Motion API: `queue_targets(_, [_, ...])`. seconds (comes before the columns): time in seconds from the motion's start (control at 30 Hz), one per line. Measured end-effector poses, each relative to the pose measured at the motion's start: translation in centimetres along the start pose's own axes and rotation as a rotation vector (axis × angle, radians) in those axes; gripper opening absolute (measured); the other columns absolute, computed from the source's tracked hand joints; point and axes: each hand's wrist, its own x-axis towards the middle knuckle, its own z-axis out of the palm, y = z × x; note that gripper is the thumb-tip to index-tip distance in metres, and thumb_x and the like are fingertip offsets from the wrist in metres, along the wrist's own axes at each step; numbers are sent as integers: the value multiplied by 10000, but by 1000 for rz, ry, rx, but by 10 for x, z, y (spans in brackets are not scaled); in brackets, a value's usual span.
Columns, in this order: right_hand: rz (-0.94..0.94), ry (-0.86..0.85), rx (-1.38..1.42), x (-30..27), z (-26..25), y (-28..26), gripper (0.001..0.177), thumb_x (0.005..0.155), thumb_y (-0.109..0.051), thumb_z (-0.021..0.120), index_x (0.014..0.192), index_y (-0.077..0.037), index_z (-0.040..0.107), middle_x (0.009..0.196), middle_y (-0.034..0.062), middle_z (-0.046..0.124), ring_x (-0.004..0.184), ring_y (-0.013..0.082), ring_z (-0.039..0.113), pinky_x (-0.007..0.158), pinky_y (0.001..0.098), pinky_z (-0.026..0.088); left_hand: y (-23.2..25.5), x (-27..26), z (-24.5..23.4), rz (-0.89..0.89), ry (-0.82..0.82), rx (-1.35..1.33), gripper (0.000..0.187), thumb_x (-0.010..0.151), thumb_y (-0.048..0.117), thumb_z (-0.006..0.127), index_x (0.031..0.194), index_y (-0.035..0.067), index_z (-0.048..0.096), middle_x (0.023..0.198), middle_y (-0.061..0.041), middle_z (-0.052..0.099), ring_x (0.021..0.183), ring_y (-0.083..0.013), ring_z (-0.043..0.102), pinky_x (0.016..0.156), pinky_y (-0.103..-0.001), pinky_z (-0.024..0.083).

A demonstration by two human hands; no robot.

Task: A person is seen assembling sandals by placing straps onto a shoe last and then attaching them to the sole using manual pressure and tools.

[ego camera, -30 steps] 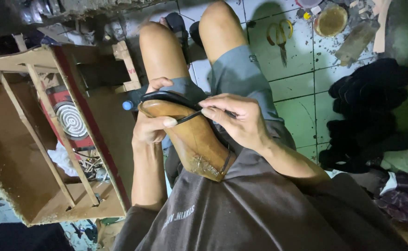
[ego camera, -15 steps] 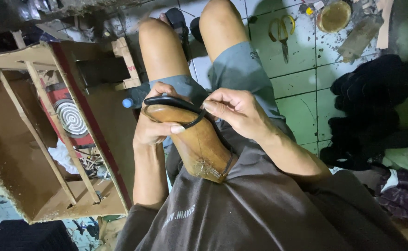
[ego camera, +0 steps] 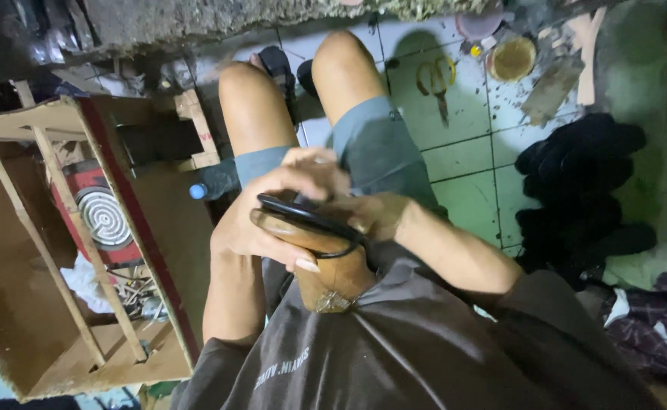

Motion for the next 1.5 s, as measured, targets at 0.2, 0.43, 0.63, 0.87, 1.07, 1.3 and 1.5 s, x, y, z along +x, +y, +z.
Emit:
queue_targets(0.2, [-434,175,-1,33,43,-40,470,665,28,703,1115,84,577,664,55,544,536,142,558,477,227,428,-31,-9,-13,-113,320,201,1082,801,439,825,1593,10,226,1563,-187,370,1433,-247,360,1188,-481,331])
queue_targets(0.43, [-139,829,-1845,30,45,-139,479,963,-462,616,1037,9,577,1113,291,618,1101,492,584,939,602,434,-91,-6,-43,-317,655,141,591,1027,473,537,1481,101,477,1540,-169,399,1455,-295,317,1217,-456,259])
queue_targets(0.63, [-12,1393,-2191,22,10,-271,360,1082,-315,592,1223,15,614,1164,184,583,1045,336,551,925,479,437,-129,-9,-103,-482,665,-198,326,952,285,631,1231,116,617,1024,-48,635,935,-126,622,806,-242,499])
queue_targets(0.87, [286,1479,-2232,-15,8,-297,315,1117,-239,582,1103,68,650,1022,255,694,876,433,699,671,541,606,-139,3,-110,-447,570,-371,310,964,181,670,1265,118,641,1161,-51,683,1044,-165,676,862,-266,553])
queue_targets(1.07, [-1118,1281,-2216,-54,10,-256,174,1015,54,664,1188,71,666,1109,210,733,970,329,713,791,410,587,-135,33,-108,-633,642,-387,294,907,172,691,1185,78,695,1155,-74,710,1010,-157,675,865,-242,534])
queue_targets(1.3, [-868,1059,-1285,-62,15,-113,237,1147,-146,389,923,-80,431,631,23,469,457,121,443,403,258,357,-135,52,-106,-651,553,-588,430,885,154,687,1251,-56,605,1132,-251,712,1087,-329,706,1003,-379,565])
queue_targets(1.5, [-1406,1204,-1055,-35,-46,-20,287,1020,-109,383,770,-29,497,708,190,526,579,284,534,474,409,433,-145,49,-103,-678,573,-487,361,885,201,708,1205,41,659,1137,-96,690,1036,-206,675,928,-304,554])
